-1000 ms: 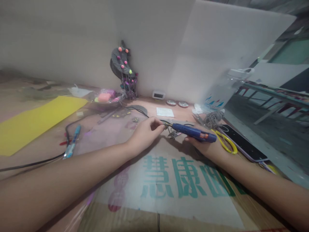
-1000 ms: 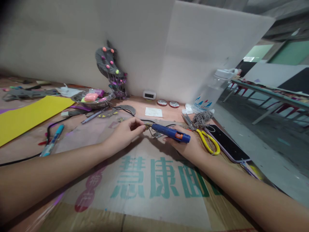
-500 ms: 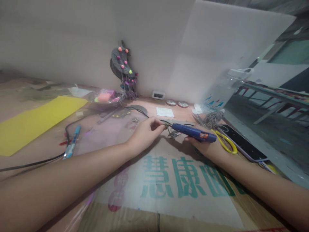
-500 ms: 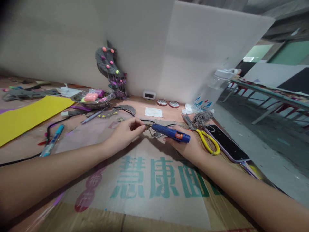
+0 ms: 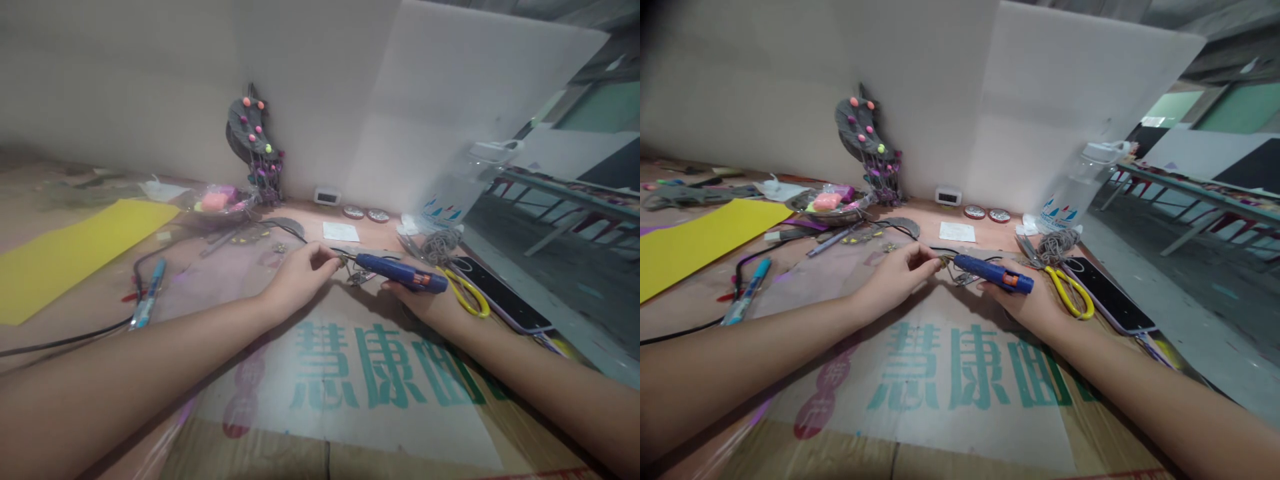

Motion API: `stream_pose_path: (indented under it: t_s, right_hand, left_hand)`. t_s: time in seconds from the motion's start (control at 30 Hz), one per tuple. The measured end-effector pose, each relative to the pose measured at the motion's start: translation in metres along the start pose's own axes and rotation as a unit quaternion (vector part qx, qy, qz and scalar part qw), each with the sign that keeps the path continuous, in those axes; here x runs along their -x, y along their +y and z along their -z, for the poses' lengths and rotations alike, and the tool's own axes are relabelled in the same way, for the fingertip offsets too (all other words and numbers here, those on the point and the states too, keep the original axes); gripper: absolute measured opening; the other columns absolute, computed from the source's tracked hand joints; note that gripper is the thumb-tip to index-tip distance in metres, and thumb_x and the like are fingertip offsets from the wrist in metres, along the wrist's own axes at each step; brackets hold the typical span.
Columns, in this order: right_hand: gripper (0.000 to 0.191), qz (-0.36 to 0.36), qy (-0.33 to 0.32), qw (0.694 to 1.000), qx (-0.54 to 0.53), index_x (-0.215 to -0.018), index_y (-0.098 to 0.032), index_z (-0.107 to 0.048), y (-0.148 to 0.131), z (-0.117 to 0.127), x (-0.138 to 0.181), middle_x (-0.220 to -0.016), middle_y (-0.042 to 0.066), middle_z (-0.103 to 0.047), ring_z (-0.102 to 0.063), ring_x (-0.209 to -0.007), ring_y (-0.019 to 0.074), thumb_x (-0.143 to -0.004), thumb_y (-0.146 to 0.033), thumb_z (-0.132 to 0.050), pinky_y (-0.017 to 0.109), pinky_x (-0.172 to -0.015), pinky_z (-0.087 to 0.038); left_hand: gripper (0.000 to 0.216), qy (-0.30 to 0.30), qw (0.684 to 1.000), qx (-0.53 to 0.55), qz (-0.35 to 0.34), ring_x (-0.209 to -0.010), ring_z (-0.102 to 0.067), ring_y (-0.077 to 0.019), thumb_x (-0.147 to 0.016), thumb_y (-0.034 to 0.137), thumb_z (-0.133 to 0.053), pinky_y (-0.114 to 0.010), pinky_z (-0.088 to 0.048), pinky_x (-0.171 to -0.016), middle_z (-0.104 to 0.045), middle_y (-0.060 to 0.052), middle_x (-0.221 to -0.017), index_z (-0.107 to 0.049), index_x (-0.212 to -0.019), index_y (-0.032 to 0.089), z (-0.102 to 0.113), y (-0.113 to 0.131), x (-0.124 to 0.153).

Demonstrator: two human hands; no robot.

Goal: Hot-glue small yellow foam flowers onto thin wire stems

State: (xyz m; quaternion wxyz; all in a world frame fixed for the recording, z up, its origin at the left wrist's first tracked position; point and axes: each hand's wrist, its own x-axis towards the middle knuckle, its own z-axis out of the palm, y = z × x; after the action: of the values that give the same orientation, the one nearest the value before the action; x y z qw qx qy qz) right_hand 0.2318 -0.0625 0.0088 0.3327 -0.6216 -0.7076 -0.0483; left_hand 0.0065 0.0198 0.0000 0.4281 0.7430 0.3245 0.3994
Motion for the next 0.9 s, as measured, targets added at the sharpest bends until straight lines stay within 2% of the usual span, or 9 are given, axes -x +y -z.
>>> stream_pose_path:
  t_s: [0.9]
  right_hand:
    - [0.016,-0.009,0.005,0.999,0.031,-0.079,-0.024,-0.066,-0.0002,0.0006,-0.0001,-0.068,-0.001,-0.068,-0.061,-0.058,0.0169,-0.078,-0.04,-0.064,0.026,-0.054,-0.045]
  left_hand:
    - [0.014,0.011,1.0,0.011,-0.004,-0.077,-0.06,-0.0154,-0.085,0.031,-0.056,-0.027,-0.045,-0.073,-0.067,-0.002,-0.085,-0.06,-0.084,0.018,-0.0007,-0.0031,-0.002]
